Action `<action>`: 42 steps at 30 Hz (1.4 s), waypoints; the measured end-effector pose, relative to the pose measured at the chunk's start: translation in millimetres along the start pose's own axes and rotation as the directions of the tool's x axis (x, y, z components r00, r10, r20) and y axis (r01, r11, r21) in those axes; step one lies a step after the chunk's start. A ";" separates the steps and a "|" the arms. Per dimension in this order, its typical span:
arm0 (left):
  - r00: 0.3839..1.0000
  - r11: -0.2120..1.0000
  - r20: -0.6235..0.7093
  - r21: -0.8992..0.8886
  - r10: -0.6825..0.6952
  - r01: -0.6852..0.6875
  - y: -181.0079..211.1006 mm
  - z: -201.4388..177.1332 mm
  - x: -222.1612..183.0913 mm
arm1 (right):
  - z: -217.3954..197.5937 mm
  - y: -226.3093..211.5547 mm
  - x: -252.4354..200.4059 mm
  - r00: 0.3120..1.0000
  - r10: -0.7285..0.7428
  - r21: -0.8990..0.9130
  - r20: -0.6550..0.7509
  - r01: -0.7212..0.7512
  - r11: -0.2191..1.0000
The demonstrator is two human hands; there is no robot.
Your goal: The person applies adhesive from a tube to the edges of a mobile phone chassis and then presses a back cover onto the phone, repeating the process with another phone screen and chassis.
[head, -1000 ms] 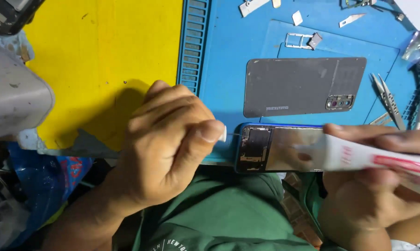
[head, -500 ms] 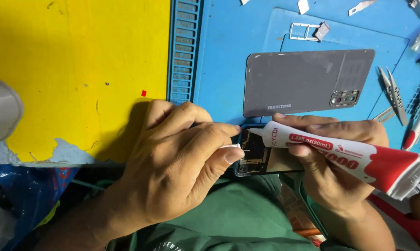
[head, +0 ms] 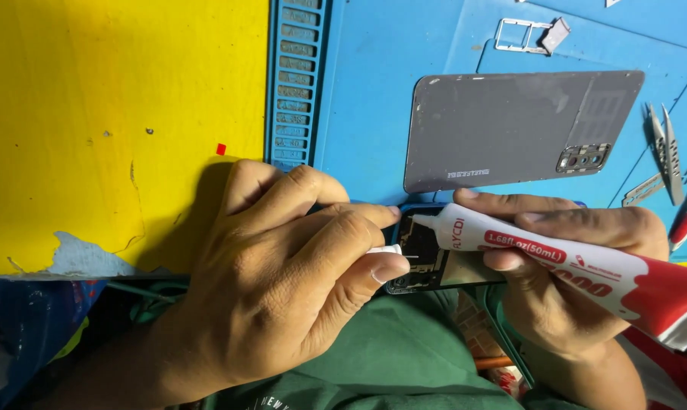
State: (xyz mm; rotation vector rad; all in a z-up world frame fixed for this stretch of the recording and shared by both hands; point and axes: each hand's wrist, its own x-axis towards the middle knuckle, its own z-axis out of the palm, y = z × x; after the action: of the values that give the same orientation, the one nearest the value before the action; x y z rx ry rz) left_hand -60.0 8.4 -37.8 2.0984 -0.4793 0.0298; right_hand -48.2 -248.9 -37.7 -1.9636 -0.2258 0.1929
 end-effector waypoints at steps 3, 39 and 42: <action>1.000 1.000 -0.005 0.003 0.009 -0.009 -0.9 1.0 -0.4 | -9.9 -2.8 2.5 0.986 0.045 -0.075 0.159 -0.034 0.997; 1.000 1.000 0.002 -0.006 -0.005 0.005 -1.8 4.2 -1.9 | -40.6 16.1 -10.9 0.821 -0.021 0.116 0.570 -0.056 0.992; 1.000 1.000 0.002 -0.009 -0.007 0.007 -1.5 4.5 -1.7 | -42.6 17.6 -11.7 0.771 0.056 0.188 0.634 -0.225 0.956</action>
State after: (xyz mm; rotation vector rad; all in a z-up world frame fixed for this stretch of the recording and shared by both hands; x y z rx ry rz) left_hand -61.9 6.0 -41.9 2.0918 -0.4720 0.0212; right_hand -48.1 -296.4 -36.9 -1.5976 -0.4589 0.9415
